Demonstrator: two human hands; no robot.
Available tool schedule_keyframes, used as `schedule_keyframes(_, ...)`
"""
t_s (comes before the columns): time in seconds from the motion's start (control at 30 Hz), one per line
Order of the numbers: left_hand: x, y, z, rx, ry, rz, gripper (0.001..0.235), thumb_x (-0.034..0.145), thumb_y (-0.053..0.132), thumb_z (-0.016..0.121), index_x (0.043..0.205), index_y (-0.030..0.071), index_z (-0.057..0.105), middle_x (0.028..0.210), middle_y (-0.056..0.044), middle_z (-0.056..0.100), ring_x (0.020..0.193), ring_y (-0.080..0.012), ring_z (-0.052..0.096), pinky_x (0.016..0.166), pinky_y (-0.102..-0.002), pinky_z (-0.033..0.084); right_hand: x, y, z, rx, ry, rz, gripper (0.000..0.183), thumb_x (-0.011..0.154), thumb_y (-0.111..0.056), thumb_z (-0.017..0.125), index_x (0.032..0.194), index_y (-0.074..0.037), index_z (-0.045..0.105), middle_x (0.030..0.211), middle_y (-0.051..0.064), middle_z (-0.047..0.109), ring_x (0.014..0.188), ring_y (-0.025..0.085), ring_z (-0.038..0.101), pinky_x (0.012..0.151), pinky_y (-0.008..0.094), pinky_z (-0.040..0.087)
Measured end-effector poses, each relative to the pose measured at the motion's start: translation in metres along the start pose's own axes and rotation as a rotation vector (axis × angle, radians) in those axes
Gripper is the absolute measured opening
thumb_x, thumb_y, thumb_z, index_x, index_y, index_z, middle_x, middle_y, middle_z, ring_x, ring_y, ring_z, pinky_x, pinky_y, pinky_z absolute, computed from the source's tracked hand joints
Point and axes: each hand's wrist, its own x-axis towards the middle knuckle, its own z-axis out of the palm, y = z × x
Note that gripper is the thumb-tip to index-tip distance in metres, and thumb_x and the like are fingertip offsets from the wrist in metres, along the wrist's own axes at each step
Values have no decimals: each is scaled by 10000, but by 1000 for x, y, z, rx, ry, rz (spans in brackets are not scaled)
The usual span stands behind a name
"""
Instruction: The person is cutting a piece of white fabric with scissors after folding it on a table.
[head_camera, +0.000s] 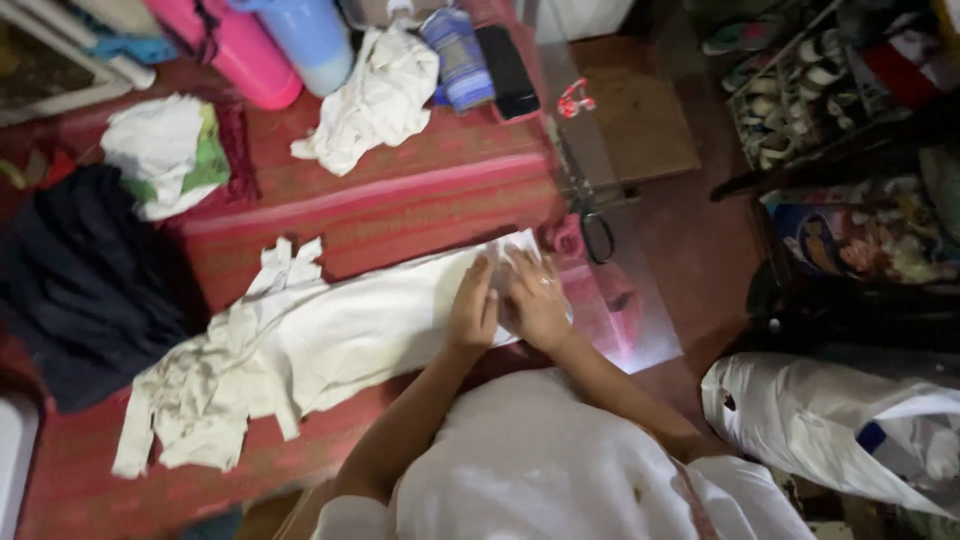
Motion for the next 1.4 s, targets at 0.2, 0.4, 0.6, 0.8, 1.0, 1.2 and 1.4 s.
schedule_keyframes(0.2, -20, -7, -28, 803, 97, 10, 578, 956, 558, 627, 1409, 200, 653, 1468, -159, 586, 1441, -451, 433, 1150, -642, 263, 14, -5, 22, -199, 32, -142, 625, 998, -569, 395, 1547, -285, 484, 1595, 107, 460, 1445, 386, 439, 1135, 618, 311)
schedule_keyframes(0.4, -62, -38, -129, 1134, 83, -145, 803, 843, 684, 663, 1530, 285, 541, 1609, -140, 477, 1518, -396, 353, 1170, -671, -102, 33, 14, 15, -146, -68, -175, 676, 976, -654, 449, 1549, -297, 485, 1612, 97, 444, 1466, 394, 411, 1147, 631, 318)
schedule_keyframes(0.6, -80, -33, -186, 1018, -139, -611, 760, 945, 633, 488, 1596, 246, 415, 1659, -165, 373, 1506, -495, 308, 1073, -825, 206, 33, 15, 15, -157, -364, -63, 775, 957, -725, 394, 1614, -318, 336, 1709, 64, 247, 1567, 361, 202, 1239, 622, 145)
schedule_keyframes(0.8, -27, -20, -77, 638, -371, -367, 662, 1009, 411, 438, 1625, 199, 323, 1704, -135, 233, 1572, -413, 126, 1202, -699, 121, 15, -16, 11, -136, -175, -118, 797, 981, -681, 413, 1598, -177, 389, 1640, 180, 358, 1511, 426, 310, 1169, 659, 237)
schedule_keyframes(1.0, -14, -11, -48, 723, -342, -195, 664, 956, 476, 530, 1575, 257, 430, 1683, -67, 319, 1547, -354, 259, 1192, -673, 144, 3, -2, 16, -44, -62, -30, 719, 961, -660, 527, 1472, -156, 571, 1508, 122, 550, 1463, 350, 426, 1178, 608, 295)
schedule_keyframes(1.2, -16, -8, -43, 805, -306, -158, 837, 848, 631, 595, 1556, 206, 461, 1671, -117, 341, 1548, -404, 246, 1169, -732, 145, -63, 56, 12, -214, -71, 559, 667, 781, -491, 738, 1368, -195, 624, 1338, 80, 587, 1134, 366, 602, 863, 520, 531)
schedule_keyframes(1.4, 13, 12, -30, 626, -728, -295, 828, 946, 661, 461, 1637, 254, 256, 1731, -86, 129, 1588, -387, -1, 1187, -731, -32, -80, 54, -3, -116, 28, 657, 332, 777, -338, 775, 1098, -311, 695, 1064, 0, 572, 1023, 314, 617, 825, 504, 539)
